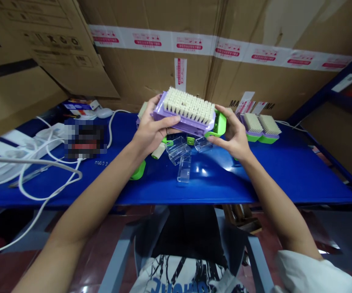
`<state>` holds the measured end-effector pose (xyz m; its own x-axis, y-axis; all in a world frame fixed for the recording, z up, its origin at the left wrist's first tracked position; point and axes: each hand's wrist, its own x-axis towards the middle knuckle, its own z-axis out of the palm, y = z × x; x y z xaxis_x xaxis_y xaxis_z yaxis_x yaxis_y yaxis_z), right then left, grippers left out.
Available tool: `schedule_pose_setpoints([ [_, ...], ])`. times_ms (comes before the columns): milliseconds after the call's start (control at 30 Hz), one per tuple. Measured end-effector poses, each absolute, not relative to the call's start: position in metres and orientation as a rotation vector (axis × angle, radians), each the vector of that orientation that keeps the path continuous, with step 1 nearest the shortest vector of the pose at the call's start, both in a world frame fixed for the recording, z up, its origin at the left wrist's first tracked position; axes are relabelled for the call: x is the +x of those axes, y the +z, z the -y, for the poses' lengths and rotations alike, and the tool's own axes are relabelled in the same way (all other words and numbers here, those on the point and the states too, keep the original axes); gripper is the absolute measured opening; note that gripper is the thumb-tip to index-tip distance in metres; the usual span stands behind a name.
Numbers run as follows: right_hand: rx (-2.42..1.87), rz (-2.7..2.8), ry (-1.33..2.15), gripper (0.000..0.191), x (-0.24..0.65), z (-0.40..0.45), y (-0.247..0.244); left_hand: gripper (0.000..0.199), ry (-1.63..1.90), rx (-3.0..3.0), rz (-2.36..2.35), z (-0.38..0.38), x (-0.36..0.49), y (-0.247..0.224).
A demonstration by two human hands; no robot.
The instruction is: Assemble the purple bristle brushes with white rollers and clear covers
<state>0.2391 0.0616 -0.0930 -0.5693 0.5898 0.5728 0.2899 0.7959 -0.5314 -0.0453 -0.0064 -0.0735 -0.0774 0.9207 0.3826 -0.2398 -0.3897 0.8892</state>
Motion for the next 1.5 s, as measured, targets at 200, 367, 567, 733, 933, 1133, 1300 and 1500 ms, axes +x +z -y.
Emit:
schedule_pose_setpoints([
  [200, -0.500, 2.085, 0.593, 0.111, 0.235, -0.068, -0.104, 0.090, 1.621, 1.283, -0.777, 0.004, -0.045, -0.084],
  [367, -0.441, 1.907, 0.784, 0.111, 0.236, -0.075, -0.105, 0.102, 1.654, 1.289, -0.656, -0.010, -0.050, -0.092],
  [567, -0.372, 1.935, 0.829, 0.103, 0.241, -0.082, -0.107, 0.108, 1.694, 1.175, -0.607, -0.007, -0.042, -0.093],
  [733, -0.339, 1.941, 0.792, 0.106, 0.239, -0.082, -0.110, 0.102, 1.657, 1.112, -0.613, 0.006, -0.030, -0.087],
  [933, -0.354, 1.936, 0.627, 0.107, 0.237, -0.080, -0.109, 0.106, 1.776, 1.091, -0.666, 0.019, -0.013, -0.085],
  [1133, -0.374, 1.898, 0.497, 0.104, 0.241, -0.078, -0.115, 0.105, 1.771, 1.088, -0.679, 0.021, -0.010, -0.082],
  [1300, -0.431, 1.878, 0.477, 0.107, 0.236, -0.075, -0.123, 0.100, 1.788, 1.076, -0.639, 0.019, -0.008, -0.087],
  [1500, -0.449, 1.949, 0.540, 0.124, 0.232, -0.068, -0.119, 0.115, 1.776, 1.113, -0.653, 0.011, -0.009, -0.096],
])
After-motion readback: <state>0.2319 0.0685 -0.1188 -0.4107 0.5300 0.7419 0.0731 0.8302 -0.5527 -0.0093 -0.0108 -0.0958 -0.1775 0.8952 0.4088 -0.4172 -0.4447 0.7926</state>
